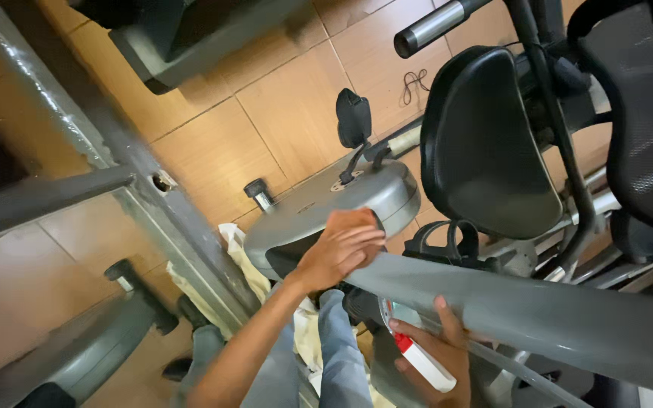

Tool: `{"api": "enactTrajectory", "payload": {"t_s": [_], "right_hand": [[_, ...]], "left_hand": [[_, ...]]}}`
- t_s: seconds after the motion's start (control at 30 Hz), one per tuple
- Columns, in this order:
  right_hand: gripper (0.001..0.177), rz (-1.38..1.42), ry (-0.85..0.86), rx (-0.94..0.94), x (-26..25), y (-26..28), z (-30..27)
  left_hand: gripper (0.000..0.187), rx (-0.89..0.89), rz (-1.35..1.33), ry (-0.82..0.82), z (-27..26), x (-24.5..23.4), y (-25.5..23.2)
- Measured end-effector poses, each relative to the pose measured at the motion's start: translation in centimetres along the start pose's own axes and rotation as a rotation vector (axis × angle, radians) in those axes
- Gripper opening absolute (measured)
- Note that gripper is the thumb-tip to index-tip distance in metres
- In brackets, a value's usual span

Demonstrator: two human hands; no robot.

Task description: The person wipes down various parts of a stationary bike using a cloth and a spray bottle.

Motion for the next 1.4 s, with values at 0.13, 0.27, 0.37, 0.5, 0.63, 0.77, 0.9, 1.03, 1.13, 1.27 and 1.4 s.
{"api": "enactTrajectory", "payload": {"t_s": [0.13,0.27,0.37,0.5,0.63,0.77,0.9,1.03,1.13,1.27,1.4], "right_hand": [[0.038,-0.073,-0.043,-0.021,0.1,-0.4,0.0],[0.040,-0.049,-0.039,-0.029,-0.4,0.7,0.6],[0.042,-0.179,-0.179,-0.223,-0.3,0.3,0.5],[0.048,-0.077,-0.102,-0.126,0.2,-0.1,0.6],[0.039,0.002,-0.148,-0.177,-0.3,0.8,1.0],[0.042,-0.033,-0.162,-0.164,-0.1,0.5,1.0],[0.047,-0.099,-0.063,-0.138,0.0,-0.1,1.3],[0.040,0.003,-0.115,-0.293,-0.7,1.8,2.4],[0.040,0.063,-0.107,-0.285,-0.7,2.2,2.5],[0.043,0.009,-0.152,-0.309,-1.4,2.9,2.8],[0.040,0.057,-0.248,-0.369,-2.4,5.2,2.0]], "left_hand": [[0.054,-0.030,0.205,-0.158,-3.3,-0.7,5.3],[0.057,-0.374,0.106,-0.086,-1.7,-1.7,5.0],[0.057,-0.402,0.111,0.092,2.2,-0.8,5.9],[0.049,-0.155,0.085,0.054,6.3,2.3,11.9],[0.016,-0.268,-0.064,-0.052,8.2,-0.5,-1.2],[0.047,-0.508,-0.045,0.087,5.8,0.9,-1.7],[0.017,0.271,-0.149,-0.152,3.1,2.6,0.4],[0.052,-0.006,0.117,-0.142,-0.2,4.0,0.0],[0.062,-0.188,-0.189,-0.205,-2.5,4.3,-1.1],[0.052,-0.139,-0.310,-0.357,-4.7,3.9,-2.8],[0.053,-0.554,-0.402,-0.482,-9.7,3.4,0.2]]}}
Point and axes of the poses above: each hand's wrist, its own z-axis towards the middle knuckle, its own x-axis out of the palm, y = z × x, the point moved 7 cm from there along z, towards the middle knuckle, and after that the axes turned 4 degrees about -z, right-handed, at the moved point
